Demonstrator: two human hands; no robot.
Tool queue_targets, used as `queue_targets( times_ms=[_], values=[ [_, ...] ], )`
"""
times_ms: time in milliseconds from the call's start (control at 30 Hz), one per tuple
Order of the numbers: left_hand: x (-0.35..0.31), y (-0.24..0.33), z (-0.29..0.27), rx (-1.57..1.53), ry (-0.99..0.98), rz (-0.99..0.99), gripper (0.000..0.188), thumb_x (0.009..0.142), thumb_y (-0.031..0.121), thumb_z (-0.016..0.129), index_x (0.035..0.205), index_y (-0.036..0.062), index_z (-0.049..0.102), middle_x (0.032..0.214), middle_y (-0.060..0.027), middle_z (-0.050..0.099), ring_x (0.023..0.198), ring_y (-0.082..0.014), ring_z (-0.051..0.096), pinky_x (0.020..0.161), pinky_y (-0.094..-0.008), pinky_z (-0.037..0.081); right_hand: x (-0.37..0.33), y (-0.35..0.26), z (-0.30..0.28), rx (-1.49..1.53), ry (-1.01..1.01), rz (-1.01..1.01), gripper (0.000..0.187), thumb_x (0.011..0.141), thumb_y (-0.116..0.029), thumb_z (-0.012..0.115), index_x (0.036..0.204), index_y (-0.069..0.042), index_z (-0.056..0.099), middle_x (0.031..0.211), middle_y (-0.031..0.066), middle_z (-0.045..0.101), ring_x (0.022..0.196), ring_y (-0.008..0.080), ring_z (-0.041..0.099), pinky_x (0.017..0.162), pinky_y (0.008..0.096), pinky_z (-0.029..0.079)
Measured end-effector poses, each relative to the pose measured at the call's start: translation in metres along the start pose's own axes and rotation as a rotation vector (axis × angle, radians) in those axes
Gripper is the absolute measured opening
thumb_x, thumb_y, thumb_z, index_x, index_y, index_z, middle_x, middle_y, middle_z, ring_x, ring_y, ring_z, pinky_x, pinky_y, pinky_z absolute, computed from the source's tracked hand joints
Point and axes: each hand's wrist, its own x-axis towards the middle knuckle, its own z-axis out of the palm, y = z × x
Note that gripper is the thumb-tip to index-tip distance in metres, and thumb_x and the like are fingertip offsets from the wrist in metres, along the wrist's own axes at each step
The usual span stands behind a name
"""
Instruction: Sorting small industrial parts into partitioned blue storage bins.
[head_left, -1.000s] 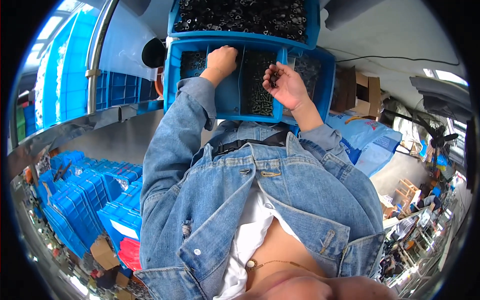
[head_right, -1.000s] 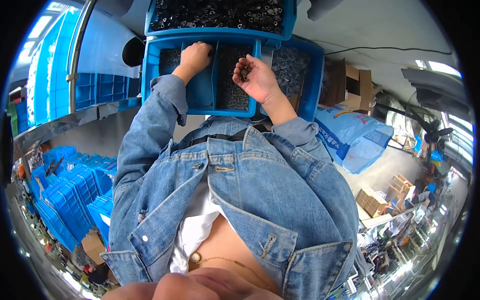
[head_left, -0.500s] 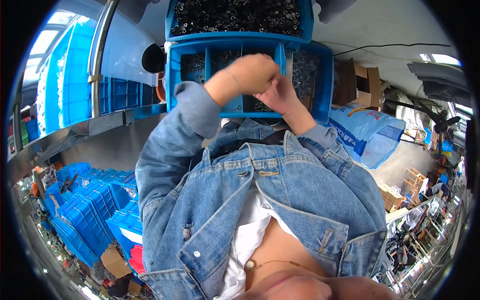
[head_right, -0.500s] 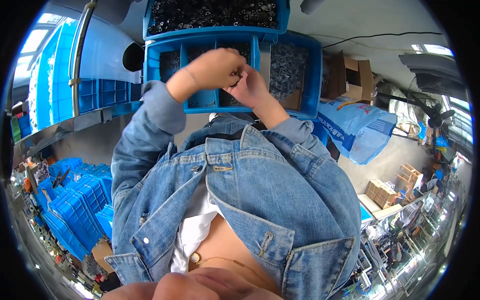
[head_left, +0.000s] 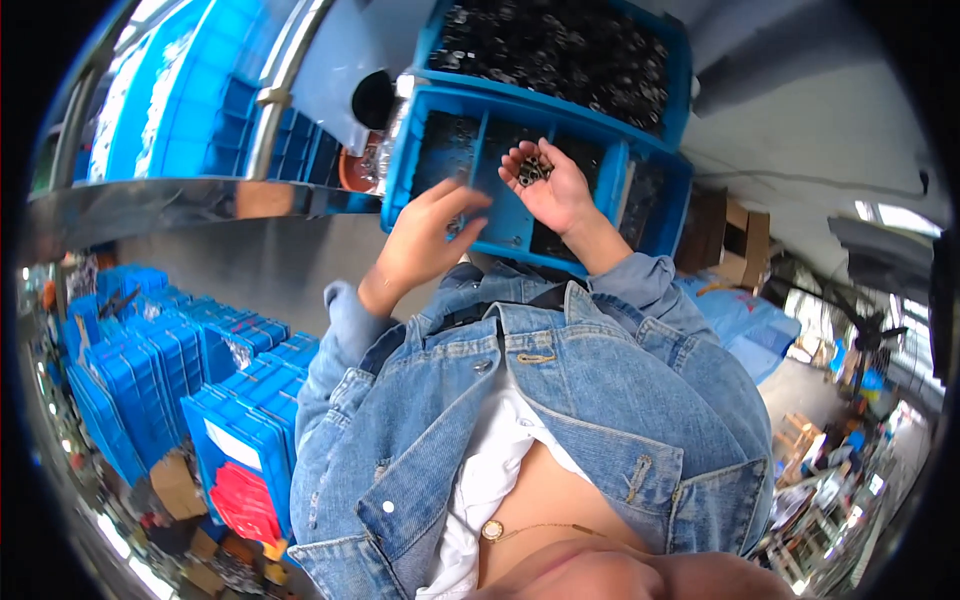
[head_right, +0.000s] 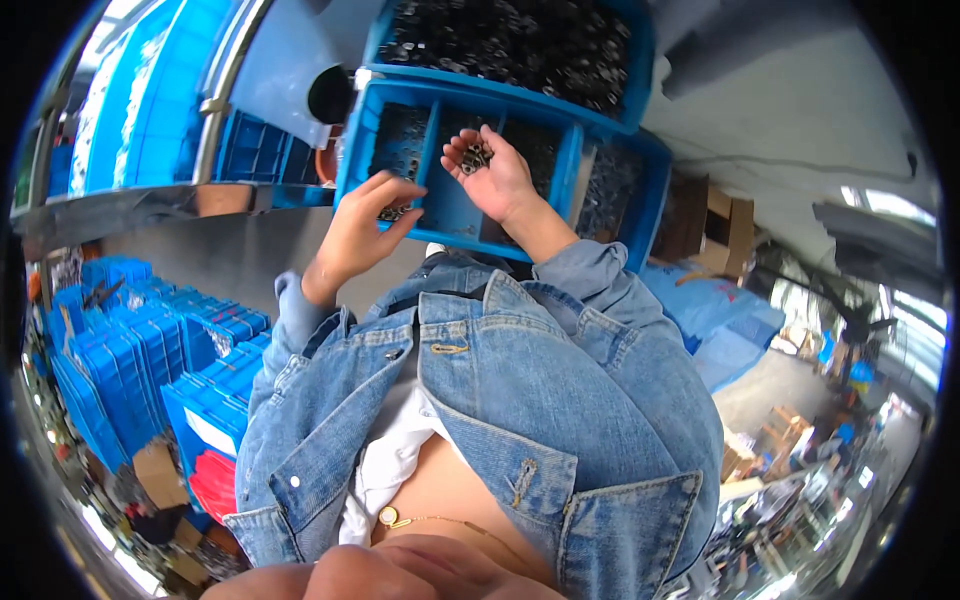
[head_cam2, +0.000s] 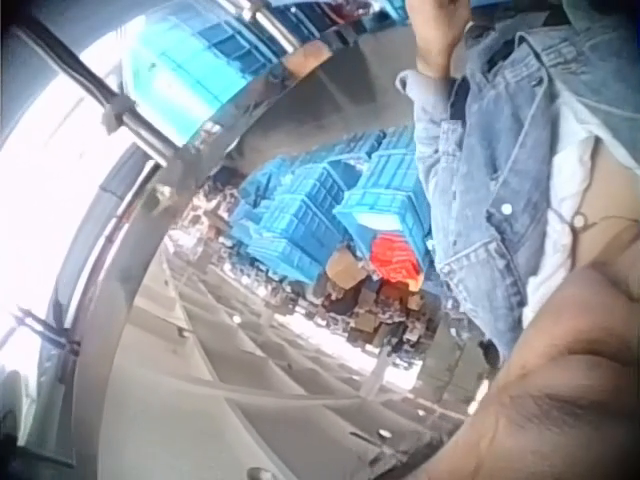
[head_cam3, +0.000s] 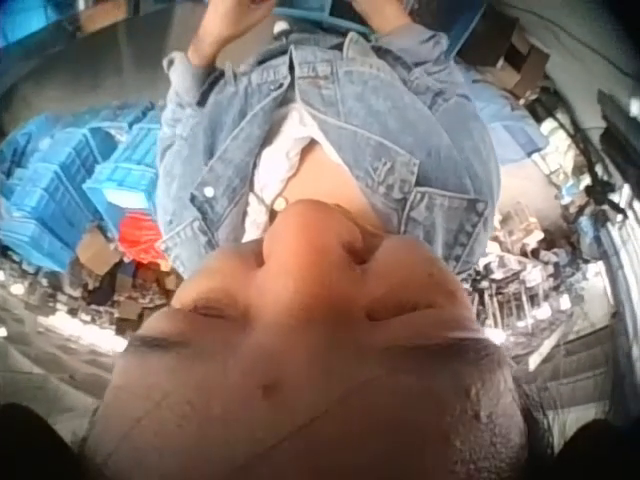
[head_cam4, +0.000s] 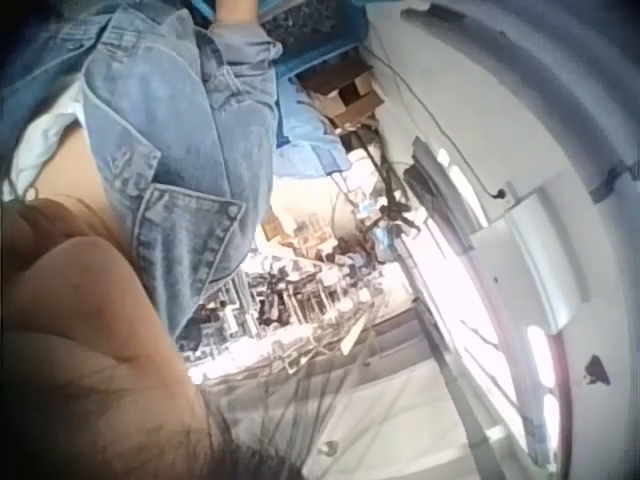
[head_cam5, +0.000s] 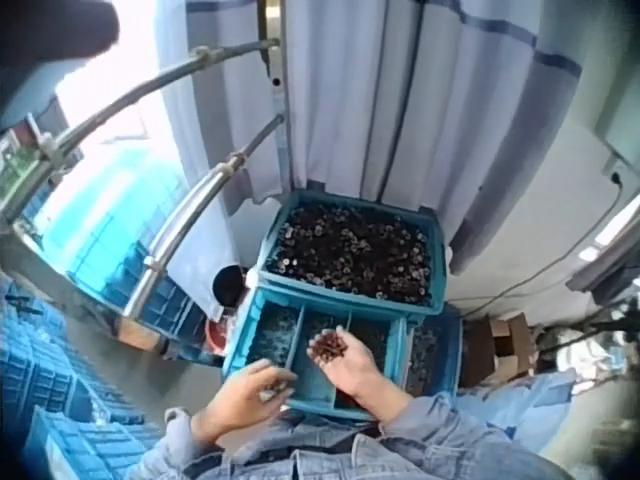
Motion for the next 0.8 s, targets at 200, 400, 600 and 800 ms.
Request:
queue_targets(
  times_ms=[200,400,600,800],
  values=[
    [-0.087,-0.031,-0.013,0.069,0.228,-0.262,0.037,0.074,0.004,0.062,0.111,0.0108,0.056,0.082,-0.0090,0.057,0.066,-0.0221,0.060,0.058,-0.0305,0.049,0.095,0.048,0.103,-0.448,-0.299,-0.298,0.028,0.094,-0.025,0.044,0.096,0.000,0.057,0.100,0.0122,0.058,0.103,0.0251,0.052,0.094,0.0356,0.036],
    [-0.095,-0.056,-0.010,0.650,0.147,-0.500,0.066,0.075,0.005,0.055,0.136,0.0188,0.034,0.084,-0.0111,0.058,0.068,-0.0258,0.061,0.058,-0.0354,0.049,0.145,0.078,0.116,-1.463,-0.169,-1.416,0.035,0.091,-0.028,0.048,0.113,-0.001,0.051,0.120,0.0153,0.048,0.114,0.0271,0.044,0.097,0.0360,0.033],
    [-0.097,-0.110,0.002,0.724,-0.002,-0.483,0.075,0.075,0.006,0.053,0.142,0.0217,0.021,0.086,-0.0125,0.059,0.069,-0.0284,0.061,0.057,-0.0391,0.049,0.039,0.009,0.083,-1.238,-0.445,-1.306,0.034,0.090,-0.020,0.051,0.119,-0.003,0.046,0.126,0.0144,0.042,0.117,0.0249,0.042,0.096,0.0341,0.035],
    [-0.096,-0.107,-0.005,0.646,0.011,-0.498,0.065,0.077,0.006,0.053,0.138,0.0185,0.032,0.080,-0.0114,0.059,0.066,-0.0291,0.060,0.055,-0.0400,0.048,-0.043,-0.034,-0.009,-1.078,-0.086,-1.033,0.026,0.094,-0.018,0.044,0.114,-0.002,0.049,0.111,0.0088,0.053,0.102,0.0155,0.052,0.085,0.0283,0.044]
  ],
)
